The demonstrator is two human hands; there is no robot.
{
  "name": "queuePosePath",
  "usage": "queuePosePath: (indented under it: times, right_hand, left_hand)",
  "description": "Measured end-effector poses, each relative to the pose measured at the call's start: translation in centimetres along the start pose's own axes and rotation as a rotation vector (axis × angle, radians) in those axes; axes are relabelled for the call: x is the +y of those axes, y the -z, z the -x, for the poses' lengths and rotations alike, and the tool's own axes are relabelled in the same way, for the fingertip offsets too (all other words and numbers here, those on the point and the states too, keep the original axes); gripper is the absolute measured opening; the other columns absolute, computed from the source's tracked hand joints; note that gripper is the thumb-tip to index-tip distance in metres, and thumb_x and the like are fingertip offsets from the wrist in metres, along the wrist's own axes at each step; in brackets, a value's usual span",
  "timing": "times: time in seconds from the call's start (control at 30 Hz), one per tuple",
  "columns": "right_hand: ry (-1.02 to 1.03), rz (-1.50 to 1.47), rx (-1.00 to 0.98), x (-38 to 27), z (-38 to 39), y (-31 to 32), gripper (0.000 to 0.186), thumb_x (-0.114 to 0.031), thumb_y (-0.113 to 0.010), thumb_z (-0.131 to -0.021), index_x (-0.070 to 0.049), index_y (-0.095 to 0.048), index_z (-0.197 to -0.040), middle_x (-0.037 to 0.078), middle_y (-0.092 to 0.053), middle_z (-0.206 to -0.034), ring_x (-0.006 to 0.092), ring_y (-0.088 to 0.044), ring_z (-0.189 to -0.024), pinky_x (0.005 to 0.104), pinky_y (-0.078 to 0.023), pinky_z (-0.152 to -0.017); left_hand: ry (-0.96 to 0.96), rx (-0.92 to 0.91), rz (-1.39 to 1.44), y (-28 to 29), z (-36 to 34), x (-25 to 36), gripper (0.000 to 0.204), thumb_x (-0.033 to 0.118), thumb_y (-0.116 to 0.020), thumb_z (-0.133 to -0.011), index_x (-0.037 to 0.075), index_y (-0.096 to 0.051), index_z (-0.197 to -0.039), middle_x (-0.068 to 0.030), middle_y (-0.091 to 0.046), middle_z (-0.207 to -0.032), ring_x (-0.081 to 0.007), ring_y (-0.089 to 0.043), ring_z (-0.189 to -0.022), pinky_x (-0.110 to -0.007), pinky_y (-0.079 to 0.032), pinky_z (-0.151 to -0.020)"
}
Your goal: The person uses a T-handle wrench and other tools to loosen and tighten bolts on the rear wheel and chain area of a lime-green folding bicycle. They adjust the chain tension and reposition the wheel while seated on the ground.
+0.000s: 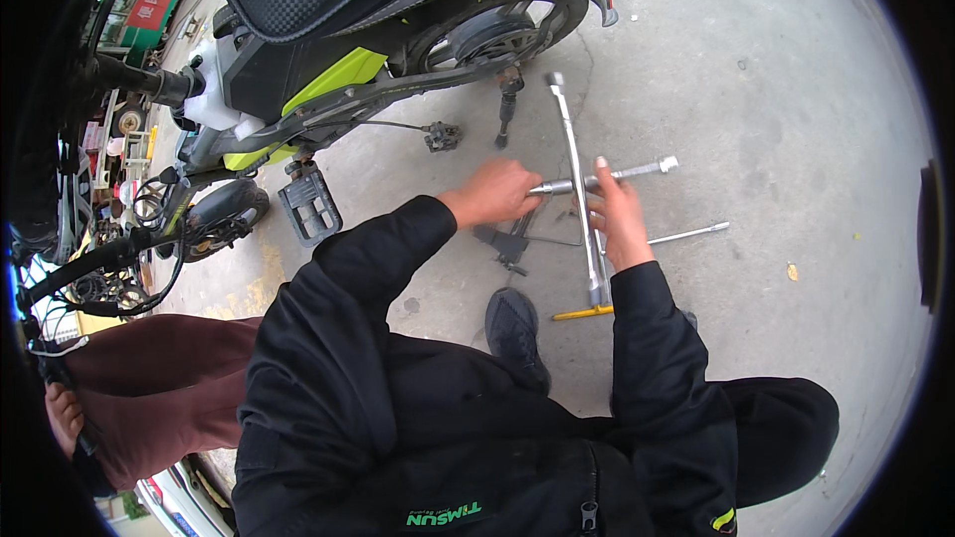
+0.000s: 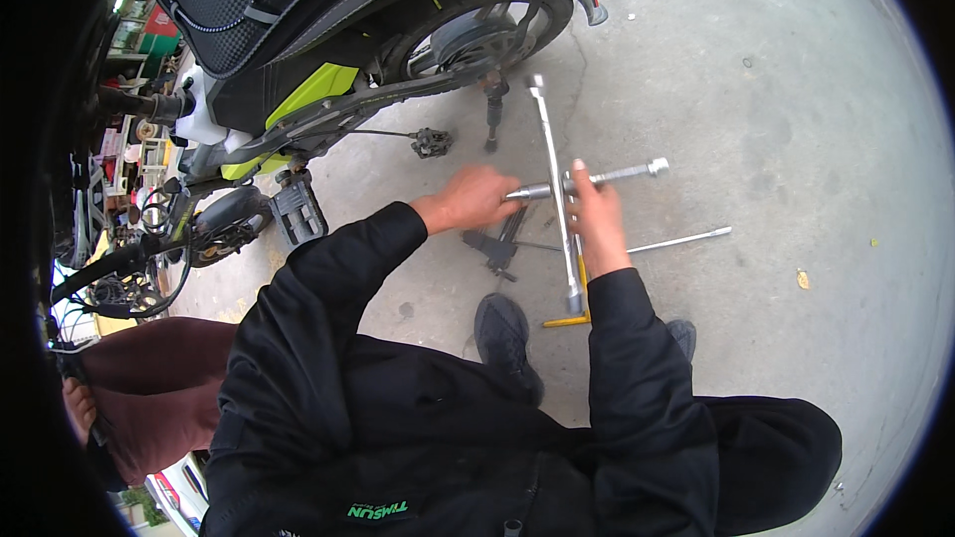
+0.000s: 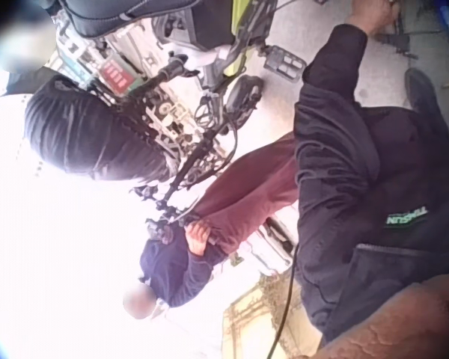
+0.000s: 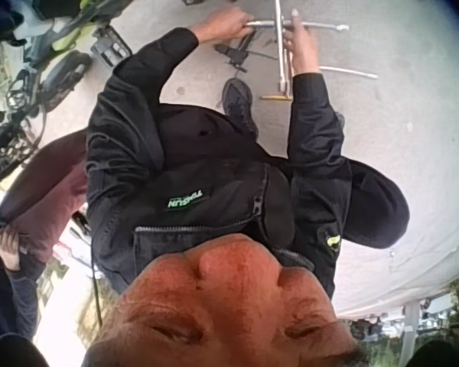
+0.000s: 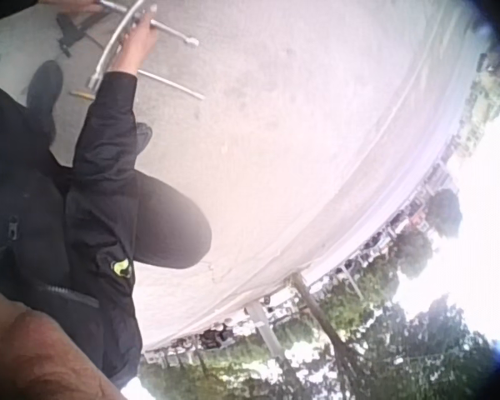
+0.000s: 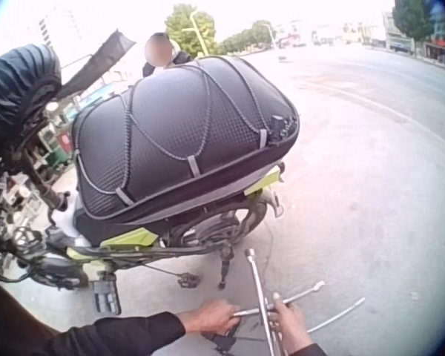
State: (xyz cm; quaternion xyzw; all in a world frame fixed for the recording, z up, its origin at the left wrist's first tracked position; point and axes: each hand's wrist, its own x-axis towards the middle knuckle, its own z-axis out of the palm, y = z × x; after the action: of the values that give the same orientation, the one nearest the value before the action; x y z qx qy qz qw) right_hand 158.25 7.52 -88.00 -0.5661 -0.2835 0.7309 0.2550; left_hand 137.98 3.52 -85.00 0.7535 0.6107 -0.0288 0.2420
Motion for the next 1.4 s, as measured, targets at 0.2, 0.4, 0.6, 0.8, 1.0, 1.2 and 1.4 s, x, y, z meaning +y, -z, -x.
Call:
queuePosePath:
  times: [0.2, 0.4, 0.6, 0.8, 1.0, 1.2, 1.4]
  right_hand:
    - [-0.170, -0.555, -0.040, 1.5, 0.1, 0.9, 0.029, -0.034, -0.059, -0.095, -0.006, -0.060, -0.097, 0.008, -0.065, -0.083, 0.0205, -0.064, -0.072, 0.0304, -0.051, -0.063]
    - [0.002, -0.623, 0.084, 1.3, -1.9, 4.4, 0.029, -0.034, -0.053, -0.098, -0.005, -0.060, -0.096, 0.009, -0.067, -0.087, 0.0187, -0.062, -0.068, 0.0292, -0.049, -0.054]
    - [0.051, -0.694, 0.001, 1.3, -2.0, 5.5, 0.024, -0.028, -0.053, -0.099, -0.005, -0.057, -0.094, 0.012, -0.066, -0.089, 0.0214, -0.061, -0.068, 0.0311, -0.047, -0.055]
    - [0.012, -0.707, 0.020, 2.2, -2.3, 5.1, 0.022, -0.028, -0.056, -0.097, -0.006, -0.056, -0.094, 0.013, -0.066, -0.091, 0.0218, -0.062, -0.068, 0.0315, -0.048, -0.055]
    - [-0.081, -0.588, 0.011, 1.9, -2.4, 5.4, 0.024, -0.027, -0.055, -0.097, -0.003, -0.057, -0.094, 0.012, -0.066, -0.089, 0.0196, -0.062, -0.065, 0.0295, -0.049, -0.052]
    - [-0.102, -0.004, -0.265, -1.5, -2.0, 4.4, 0.031, -0.024, -0.063, -0.092, 0.004, -0.051, -0.095, 0.012, -0.062, -0.078, 0.0164, -0.060, -0.057, 0.0274, -0.048, -0.048]
    - [-0.030, 0.596, -0.615, -5.0, -1.4, 1.0, 0.036, -0.027, -0.070, -0.086, 0.006, -0.057, -0.092, 0.012, -0.062, -0.073, 0.0197, -0.061, -0.054, 0.0317, -0.048, -0.048]
  left_hand:
    - [-0.191, -0.030, 0.016, 3.7, -2.3, -0.5, 0.026, 0.029, -0.072, -0.076, 0.006, -0.061, -0.075, -0.0165, -0.061, -0.067, -0.0372, -0.060, -0.066, -0.047, -0.045, -0.059]
    - [0.167, -0.355, 0.578, 5.5, -0.9, -3.3, 0.035, 0.018, -0.076, -0.075, 0.002, -0.061, -0.102, -0.0057, -0.061, -0.074, -0.0165, -0.058, -0.068, -0.034, -0.046, -0.060]
    - [0.097, -0.360, 0.707, 5.2, -1.1, -3.1, 0.042, 0.017, -0.073, -0.076, 0.001, -0.055, -0.111, 0.0002, -0.051, -0.077, -0.0114, -0.048, -0.072, -0.028, -0.040, -0.067]
    - [0.093, -0.360, 0.596, 5.2, -1.0, -3.1, 0.039, 0.019, -0.073, -0.077, 0.001, -0.057, -0.108, -0.0001, -0.052, -0.075, -0.0111, -0.047, -0.071, -0.029, -0.040, -0.065]
    - [0.061, -0.505, 0.375, 6.6, -0.6, -2.1, 0.044, 0.024, -0.075, -0.077, 0.000, -0.058, -0.109, -0.0040, -0.059, -0.077, -0.0179, -0.055, -0.072, -0.033, -0.043, -0.066]
    - [-0.412, 0.253, -0.081, 6.8, -1.5, 3.0, 0.049, 0.046, -0.074, -0.076, 0.002, -0.064, -0.097, -0.0160, -0.066, -0.081, -0.0337, -0.064, -0.080, -0.043, -0.049, -0.070]
    - [-0.078, -0.354, 0.370, 2.4, 0.4, 3.5, 0.042, 0.043, -0.057, -0.093, 0.002, -0.063, -0.097, -0.0190, -0.065, -0.081, -0.0372, -0.063, -0.079, -0.047, -0.047, -0.071]
